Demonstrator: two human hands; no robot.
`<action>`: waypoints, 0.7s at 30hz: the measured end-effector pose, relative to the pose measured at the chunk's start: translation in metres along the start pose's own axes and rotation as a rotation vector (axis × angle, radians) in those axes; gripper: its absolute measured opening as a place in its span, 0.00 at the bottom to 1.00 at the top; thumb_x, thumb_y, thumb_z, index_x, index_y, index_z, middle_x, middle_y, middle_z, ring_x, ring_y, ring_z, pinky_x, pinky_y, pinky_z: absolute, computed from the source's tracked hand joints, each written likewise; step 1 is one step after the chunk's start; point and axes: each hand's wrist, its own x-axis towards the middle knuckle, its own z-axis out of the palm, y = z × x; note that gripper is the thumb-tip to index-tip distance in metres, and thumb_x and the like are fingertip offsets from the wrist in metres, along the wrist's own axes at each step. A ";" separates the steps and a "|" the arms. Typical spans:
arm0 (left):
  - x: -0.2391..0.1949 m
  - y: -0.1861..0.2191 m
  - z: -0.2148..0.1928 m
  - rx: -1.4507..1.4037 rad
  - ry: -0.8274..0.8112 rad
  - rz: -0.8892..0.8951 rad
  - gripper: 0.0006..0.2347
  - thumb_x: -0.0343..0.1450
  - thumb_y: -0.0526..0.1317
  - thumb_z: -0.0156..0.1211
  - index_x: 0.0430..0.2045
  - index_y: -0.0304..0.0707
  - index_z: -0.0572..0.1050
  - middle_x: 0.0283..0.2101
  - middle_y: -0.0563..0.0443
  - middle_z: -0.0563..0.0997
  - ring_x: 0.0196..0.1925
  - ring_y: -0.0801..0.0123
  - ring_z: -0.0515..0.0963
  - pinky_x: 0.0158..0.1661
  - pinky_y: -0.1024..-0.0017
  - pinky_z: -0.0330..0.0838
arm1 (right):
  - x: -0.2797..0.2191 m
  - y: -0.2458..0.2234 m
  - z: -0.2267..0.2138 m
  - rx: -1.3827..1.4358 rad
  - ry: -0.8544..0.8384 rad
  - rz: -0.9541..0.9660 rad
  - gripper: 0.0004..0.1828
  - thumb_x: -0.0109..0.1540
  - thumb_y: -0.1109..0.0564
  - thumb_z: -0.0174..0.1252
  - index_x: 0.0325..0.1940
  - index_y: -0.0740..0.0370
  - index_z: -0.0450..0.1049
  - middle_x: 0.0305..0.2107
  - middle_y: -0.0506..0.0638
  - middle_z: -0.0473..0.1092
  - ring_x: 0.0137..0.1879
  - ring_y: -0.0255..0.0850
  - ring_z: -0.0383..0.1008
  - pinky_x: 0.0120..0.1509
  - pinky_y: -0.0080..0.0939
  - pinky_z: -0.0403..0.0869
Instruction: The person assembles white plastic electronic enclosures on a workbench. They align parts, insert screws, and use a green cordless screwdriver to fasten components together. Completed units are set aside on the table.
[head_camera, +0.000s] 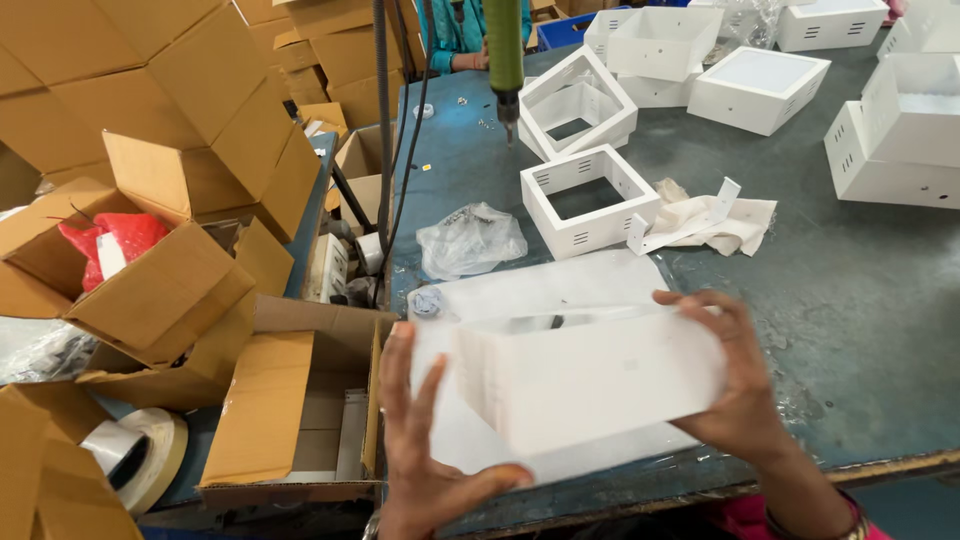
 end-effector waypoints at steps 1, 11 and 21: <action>0.002 0.006 -0.003 0.158 -0.072 0.048 0.51 0.55 0.71 0.68 0.72 0.50 0.53 0.76 0.37 0.54 0.79 0.50 0.52 0.74 0.41 0.44 | 0.004 -0.007 0.005 -0.168 -0.037 -0.052 0.50 0.42 0.53 0.77 0.66 0.57 0.63 0.60 0.56 0.62 0.67 0.55 0.71 0.67 0.51 0.75; 0.042 -0.004 0.039 0.308 -0.623 0.025 0.51 0.51 0.57 0.79 0.66 0.27 0.59 0.62 0.36 0.69 0.59 0.49 0.72 0.59 0.54 0.63 | -0.005 0.004 0.042 -0.184 -0.221 0.110 0.59 0.43 0.53 0.78 0.71 0.52 0.51 0.62 0.64 0.58 0.66 0.62 0.67 0.61 0.53 0.77; 0.040 -0.016 0.043 0.249 -0.497 0.052 0.45 0.50 0.64 0.74 0.59 0.36 0.70 0.54 0.46 0.76 0.50 0.57 0.75 0.47 0.62 0.62 | 0.005 0.008 0.028 -0.183 -0.410 0.070 0.71 0.39 0.43 0.77 0.76 0.55 0.42 0.71 0.67 0.44 0.78 0.66 0.46 0.74 0.65 0.60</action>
